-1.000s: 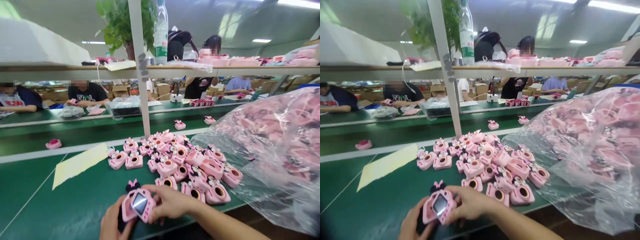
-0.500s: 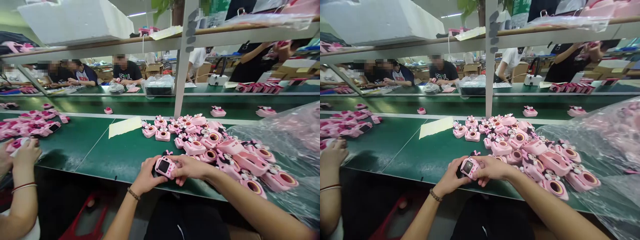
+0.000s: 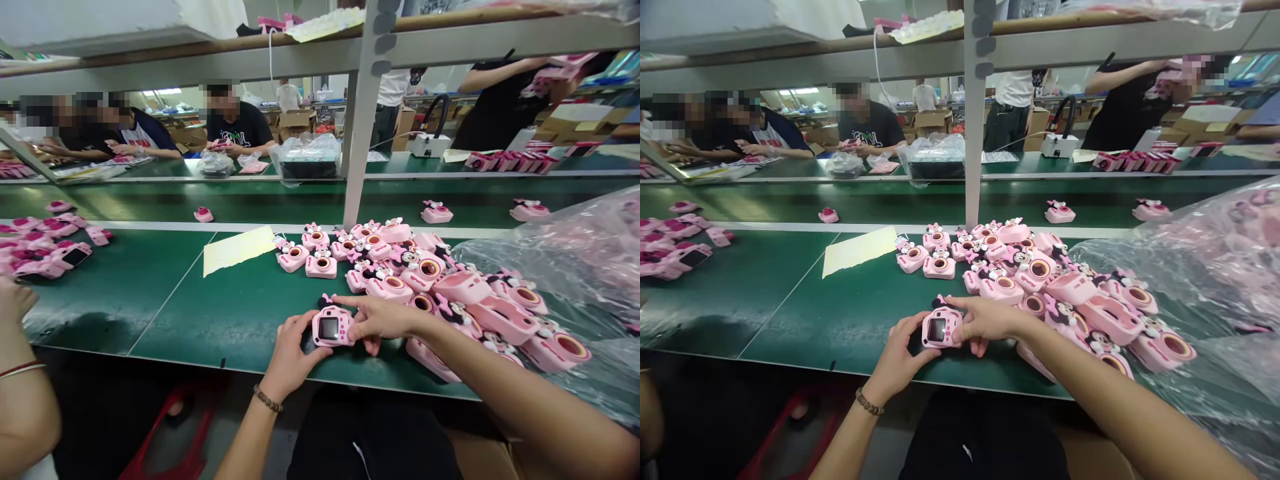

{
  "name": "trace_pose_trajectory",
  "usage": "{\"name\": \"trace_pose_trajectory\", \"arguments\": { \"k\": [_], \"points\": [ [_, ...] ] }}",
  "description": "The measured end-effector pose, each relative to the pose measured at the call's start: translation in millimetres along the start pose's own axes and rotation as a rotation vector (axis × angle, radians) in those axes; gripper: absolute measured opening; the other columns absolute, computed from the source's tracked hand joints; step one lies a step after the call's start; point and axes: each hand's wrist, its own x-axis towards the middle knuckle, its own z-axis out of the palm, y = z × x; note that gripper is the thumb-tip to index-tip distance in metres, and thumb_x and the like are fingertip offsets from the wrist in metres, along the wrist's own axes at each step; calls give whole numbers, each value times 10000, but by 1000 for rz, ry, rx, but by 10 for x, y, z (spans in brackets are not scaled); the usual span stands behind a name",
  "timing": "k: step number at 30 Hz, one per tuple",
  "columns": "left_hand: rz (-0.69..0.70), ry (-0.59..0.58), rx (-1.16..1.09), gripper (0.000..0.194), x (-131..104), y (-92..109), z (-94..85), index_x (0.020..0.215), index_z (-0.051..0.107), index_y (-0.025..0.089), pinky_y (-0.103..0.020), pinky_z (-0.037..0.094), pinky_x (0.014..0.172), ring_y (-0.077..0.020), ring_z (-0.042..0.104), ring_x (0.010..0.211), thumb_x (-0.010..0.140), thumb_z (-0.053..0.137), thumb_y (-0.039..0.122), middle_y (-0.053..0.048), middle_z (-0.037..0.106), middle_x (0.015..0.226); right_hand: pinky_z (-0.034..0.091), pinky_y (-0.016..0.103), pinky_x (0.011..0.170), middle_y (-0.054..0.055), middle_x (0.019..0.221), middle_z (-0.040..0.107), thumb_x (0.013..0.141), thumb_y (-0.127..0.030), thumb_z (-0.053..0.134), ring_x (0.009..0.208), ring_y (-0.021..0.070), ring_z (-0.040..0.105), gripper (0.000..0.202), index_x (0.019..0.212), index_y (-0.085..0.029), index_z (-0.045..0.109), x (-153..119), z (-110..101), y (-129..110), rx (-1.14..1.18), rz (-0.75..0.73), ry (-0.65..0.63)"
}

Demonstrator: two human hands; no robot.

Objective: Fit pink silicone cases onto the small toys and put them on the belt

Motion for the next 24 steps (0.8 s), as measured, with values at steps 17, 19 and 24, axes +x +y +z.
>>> {"name": "trace_pose_trajectory", "arguments": {
  "k": [17,19,24],
  "points": [
    [-17,27,-283,694,-122,158,34,1255,446,256,-404,457,992,-238,581,1108,675,798,405,-54,585,1237,403,261,682,12,912,620,685,-378,784,826,194,575,394,970,-204,574,-85,418,107,-512,-245,530],
    [-2,49,-410,725,-191,145,63,1260,414,248,-388,463,1011,-236,576,1149,670,808,399,-65,572,1261,419,264,708,4,917,633,791,-339,685,830,181,589,314,1043,-220,541,-125,513,173,-349,-320,486],
    [-10,21,-494,754,-302,142,166,1313,352,243,-393,457,1040,-242,576,1182,714,784,396,-97,557,1307,436,276,743,5,931,643,812,-262,638,849,178,600,259,1036,-217,516,-127,678,283,-160,-355,518]
  ]
}}
